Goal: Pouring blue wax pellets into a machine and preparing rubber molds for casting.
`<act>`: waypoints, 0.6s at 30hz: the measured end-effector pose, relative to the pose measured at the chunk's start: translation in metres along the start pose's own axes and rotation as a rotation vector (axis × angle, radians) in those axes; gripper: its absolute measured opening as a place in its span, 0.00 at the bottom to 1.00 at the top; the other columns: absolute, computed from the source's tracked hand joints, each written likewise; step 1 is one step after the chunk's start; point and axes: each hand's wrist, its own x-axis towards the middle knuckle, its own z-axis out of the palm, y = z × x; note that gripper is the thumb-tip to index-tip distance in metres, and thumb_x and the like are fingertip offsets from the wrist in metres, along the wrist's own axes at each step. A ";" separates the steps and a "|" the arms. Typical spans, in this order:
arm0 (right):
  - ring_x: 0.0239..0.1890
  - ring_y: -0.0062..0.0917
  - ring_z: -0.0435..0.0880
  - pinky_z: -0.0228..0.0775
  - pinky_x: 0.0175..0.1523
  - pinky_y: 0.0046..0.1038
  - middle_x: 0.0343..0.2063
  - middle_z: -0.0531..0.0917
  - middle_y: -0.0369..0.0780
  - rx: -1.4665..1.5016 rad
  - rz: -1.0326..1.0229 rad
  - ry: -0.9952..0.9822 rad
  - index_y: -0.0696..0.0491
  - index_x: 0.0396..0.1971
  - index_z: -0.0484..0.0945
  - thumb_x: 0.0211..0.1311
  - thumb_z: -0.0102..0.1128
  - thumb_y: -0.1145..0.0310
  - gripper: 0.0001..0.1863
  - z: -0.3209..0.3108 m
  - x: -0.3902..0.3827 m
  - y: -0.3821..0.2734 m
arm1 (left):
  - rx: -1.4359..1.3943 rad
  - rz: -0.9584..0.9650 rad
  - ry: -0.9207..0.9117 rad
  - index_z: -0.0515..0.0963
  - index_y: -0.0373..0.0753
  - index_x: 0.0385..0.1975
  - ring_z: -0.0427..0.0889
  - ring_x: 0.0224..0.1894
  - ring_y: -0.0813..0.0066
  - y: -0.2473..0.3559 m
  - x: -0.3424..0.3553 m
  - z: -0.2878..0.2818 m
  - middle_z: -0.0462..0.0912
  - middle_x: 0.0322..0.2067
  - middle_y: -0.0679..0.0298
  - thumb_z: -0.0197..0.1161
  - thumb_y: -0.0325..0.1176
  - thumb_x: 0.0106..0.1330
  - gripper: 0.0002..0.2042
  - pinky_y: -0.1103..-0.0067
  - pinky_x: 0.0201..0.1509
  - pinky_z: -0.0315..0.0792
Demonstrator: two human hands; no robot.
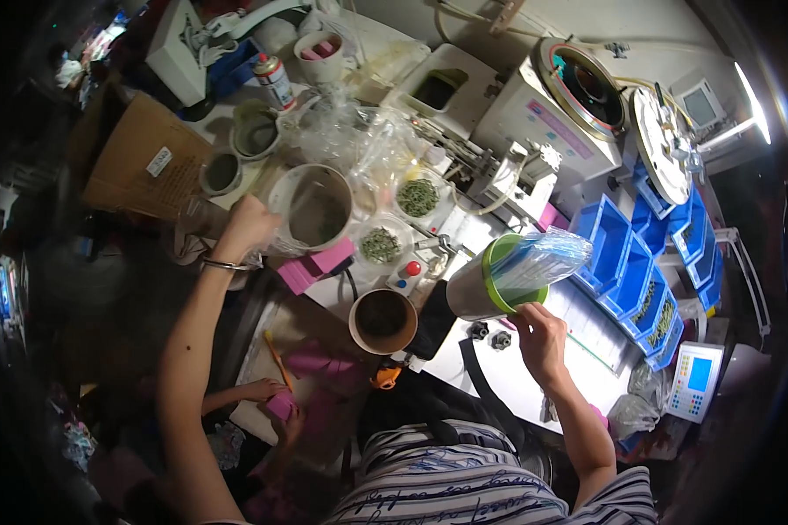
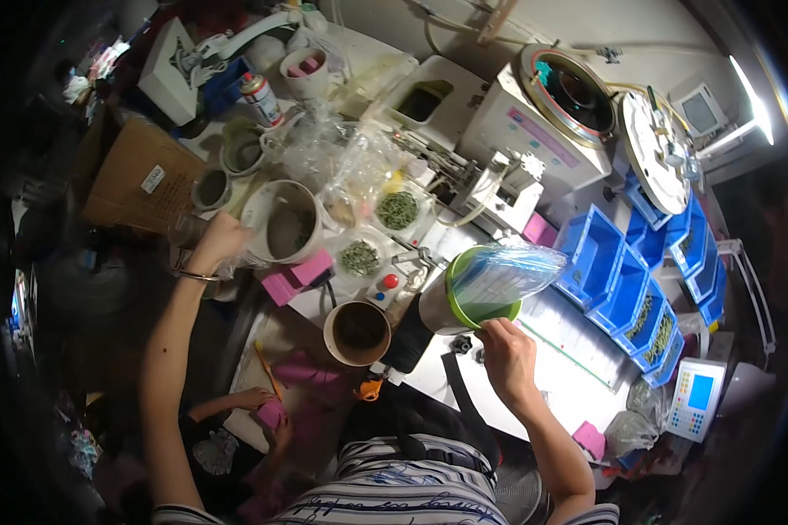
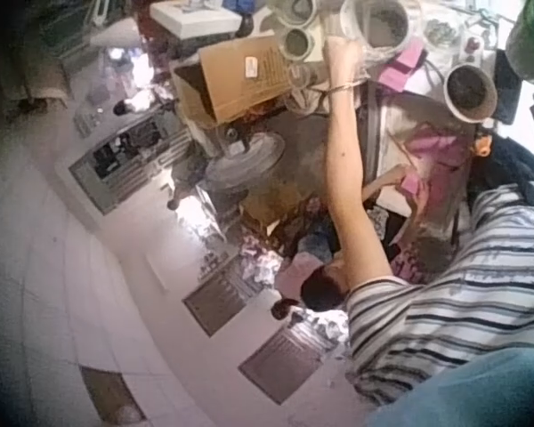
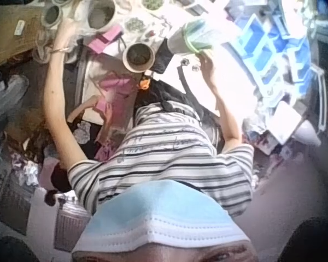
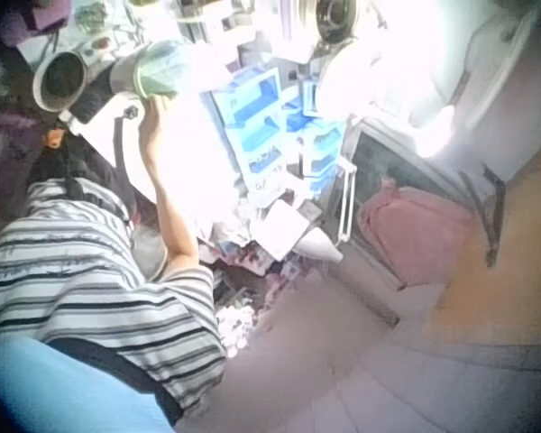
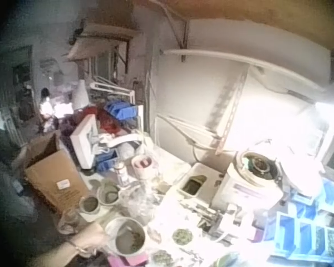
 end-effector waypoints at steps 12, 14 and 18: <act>0.23 0.35 0.76 0.67 0.26 0.31 0.20 0.75 0.40 0.002 -0.198 -0.031 0.55 0.23 0.74 0.47 0.57 0.75 0.03 0.001 0.052 -0.036 | -0.131 -0.123 -0.034 0.69 0.28 0.06 0.72 0.10 0.71 0.014 -0.024 -0.015 0.71 0.07 0.57 0.58 0.31 0.44 0.13 0.74 0.17 0.66; 0.23 0.35 0.76 0.68 0.27 0.31 0.21 0.75 0.39 -0.001 -0.245 -0.030 0.54 0.23 0.73 0.48 0.57 0.74 0.02 0.001 0.062 -0.046 | -0.197 -0.148 -0.024 0.69 0.28 0.06 0.73 0.11 0.71 0.009 -0.027 -0.015 0.71 0.07 0.57 0.58 0.31 0.45 0.14 0.74 0.16 0.66; 0.23 0.35 0.77 0.69 0.28 0.31 0.22 0.76 0.39 0.009 -0.348 -0.057 0.54 0.23 0.73 0.48 0.56 0.75 0.02 0.002 0.080 -0.069 | -0.161 -0.031 -0.042 0.71 0.28 0.11 0.71 0.10 0.75 -0.006 -0.027 -0.024 0.72 0.09 0.60 0.59 0.30 0.50 0.12 0.79 0.12 0.63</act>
